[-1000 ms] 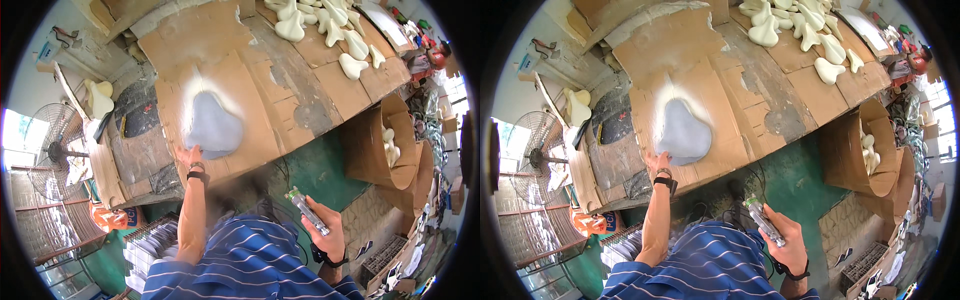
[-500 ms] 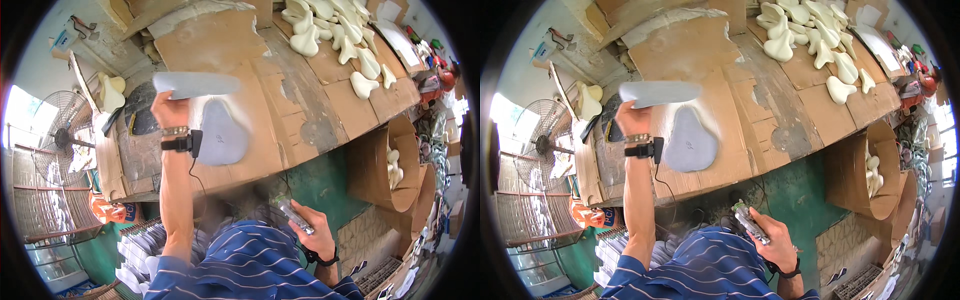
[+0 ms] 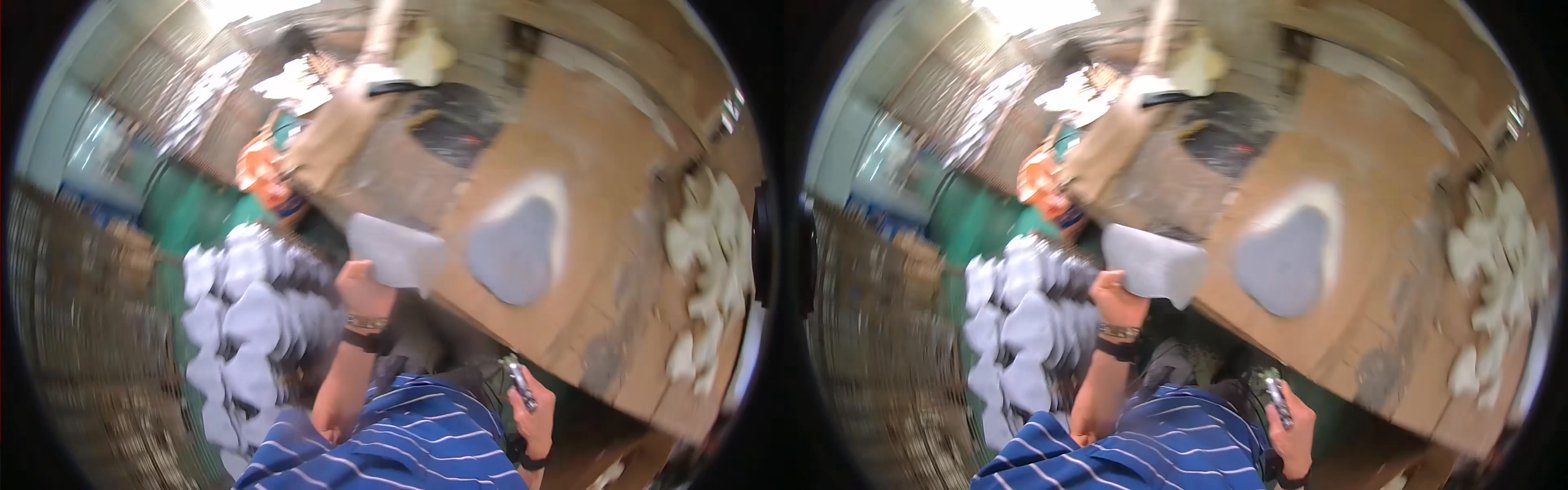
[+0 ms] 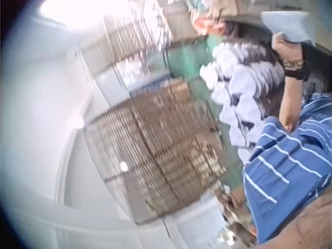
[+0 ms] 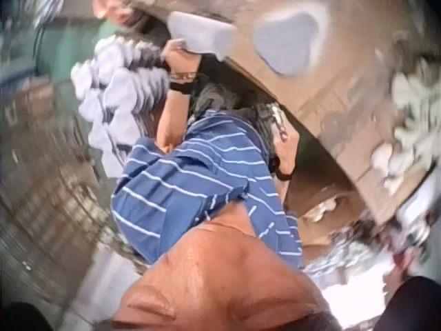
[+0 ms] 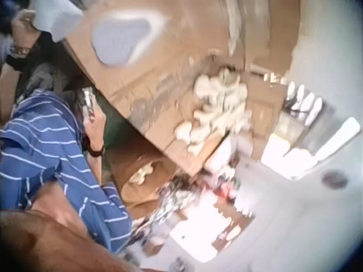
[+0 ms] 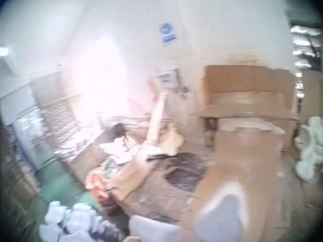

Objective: The person repeatedly picks up white, irregularly shaped parts from a wire rack and places them on a cardboard surface. They use a spray gun to apply a grey coating to the parts, then return the finished items to the rack. The process is repeated for multiple units in a workshop setting.

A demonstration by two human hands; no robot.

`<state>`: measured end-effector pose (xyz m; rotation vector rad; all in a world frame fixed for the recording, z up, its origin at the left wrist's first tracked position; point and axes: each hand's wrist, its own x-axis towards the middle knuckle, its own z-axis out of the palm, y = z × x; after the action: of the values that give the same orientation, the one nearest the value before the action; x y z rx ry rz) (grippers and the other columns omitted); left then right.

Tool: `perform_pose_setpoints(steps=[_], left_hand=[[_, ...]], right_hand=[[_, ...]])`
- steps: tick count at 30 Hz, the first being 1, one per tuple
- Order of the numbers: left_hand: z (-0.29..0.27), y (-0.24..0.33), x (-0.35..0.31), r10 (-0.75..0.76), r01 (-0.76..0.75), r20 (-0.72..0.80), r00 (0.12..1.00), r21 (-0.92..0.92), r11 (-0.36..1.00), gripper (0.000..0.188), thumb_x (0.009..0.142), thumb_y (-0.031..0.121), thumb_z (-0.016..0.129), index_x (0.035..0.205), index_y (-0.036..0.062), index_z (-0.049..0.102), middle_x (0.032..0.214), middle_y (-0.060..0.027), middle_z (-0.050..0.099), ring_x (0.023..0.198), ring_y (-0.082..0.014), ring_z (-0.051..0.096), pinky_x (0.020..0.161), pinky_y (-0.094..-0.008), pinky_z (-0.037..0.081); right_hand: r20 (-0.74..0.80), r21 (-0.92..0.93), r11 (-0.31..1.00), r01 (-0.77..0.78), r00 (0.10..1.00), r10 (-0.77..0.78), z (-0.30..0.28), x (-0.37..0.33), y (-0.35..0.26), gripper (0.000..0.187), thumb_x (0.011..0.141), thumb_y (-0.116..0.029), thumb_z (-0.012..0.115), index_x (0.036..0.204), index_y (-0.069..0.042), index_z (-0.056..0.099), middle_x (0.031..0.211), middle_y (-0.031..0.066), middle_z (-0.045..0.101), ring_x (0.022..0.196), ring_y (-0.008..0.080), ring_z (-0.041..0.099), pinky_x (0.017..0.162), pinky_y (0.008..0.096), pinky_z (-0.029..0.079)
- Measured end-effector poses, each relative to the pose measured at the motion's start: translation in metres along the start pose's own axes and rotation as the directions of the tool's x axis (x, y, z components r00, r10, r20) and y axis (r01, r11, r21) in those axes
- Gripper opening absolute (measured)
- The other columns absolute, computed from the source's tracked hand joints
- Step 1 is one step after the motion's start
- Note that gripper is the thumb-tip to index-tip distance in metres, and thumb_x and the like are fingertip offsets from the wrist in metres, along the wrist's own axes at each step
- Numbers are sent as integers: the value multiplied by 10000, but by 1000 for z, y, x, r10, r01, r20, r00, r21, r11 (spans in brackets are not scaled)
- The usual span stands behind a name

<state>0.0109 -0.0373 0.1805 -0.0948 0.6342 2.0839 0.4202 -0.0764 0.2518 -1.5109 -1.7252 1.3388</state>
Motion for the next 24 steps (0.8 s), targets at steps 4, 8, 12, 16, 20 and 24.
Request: perform_pose_setpoints(steps=[4,8,12,16,20,24], left_hand=[[-3,56,-64,89,-106,-103,991,-166,980,430,771,104,568,1180,2,657,1112,-125,731,1039,-334,695,987,-483,521],[-58,98,-60,257,-304,-262,930,-158,940,404,770,120,571,1151,14,651,1101,-119,724,1019,-334,696,979,-497,526],[-88,163,-24,357,-423,-413,838,-78,903,394,765,144,585,1137,27,642,1085,-116,718,1007,-329,696,960,-502,537],[-94,252,54,433,-485,-264,862,-179,856,379,775,139,583,1130,22,643,1095,-115,723,1020,-319,696,971,-483,533],[-99,356,91,508,-492,26,861,-206,846,417,805,154,588,1192,9,645,1123,-114,726,1014,-320,699,973,-488,529],[-112,406,98,548,-549,-56,835,-159,821,505,813,185,597,1282,-1,612,1241,-132,693,1147,-321,654,1056,-488,475]], right_hand=[[170,-173,985,-26,984,56,3,19,-7,489,815,-25,718,1286,77,635,887,227,685,733,249,655,718,353,527],[224,-236,968,84,974,-30,23,48,-6,498,811,-10,728,1295,66,637,876,221,676,729,236,647,717,348,524],[267,-259,956,138,961,-66,58,70,-41,500,811,-9,736,1302,32,650,833,181,645,693,202,590,679,341,504],[321,-239,957,166,944,-83,97,89,-76,508,806,-9,742,1308,-7,665,796,151,620,665,186,541,646,340,486],[368,-346,923,169,929,-32,129,99,-98,515,802,-15,752,1310,-30,672,788,162,629,658,185,555,644,338,489],[380,-372,910,182,925,-29,162,109,-113,523,793,-19,757,1309,-36,675,771,168,629,644,189,564,629,344,484]])
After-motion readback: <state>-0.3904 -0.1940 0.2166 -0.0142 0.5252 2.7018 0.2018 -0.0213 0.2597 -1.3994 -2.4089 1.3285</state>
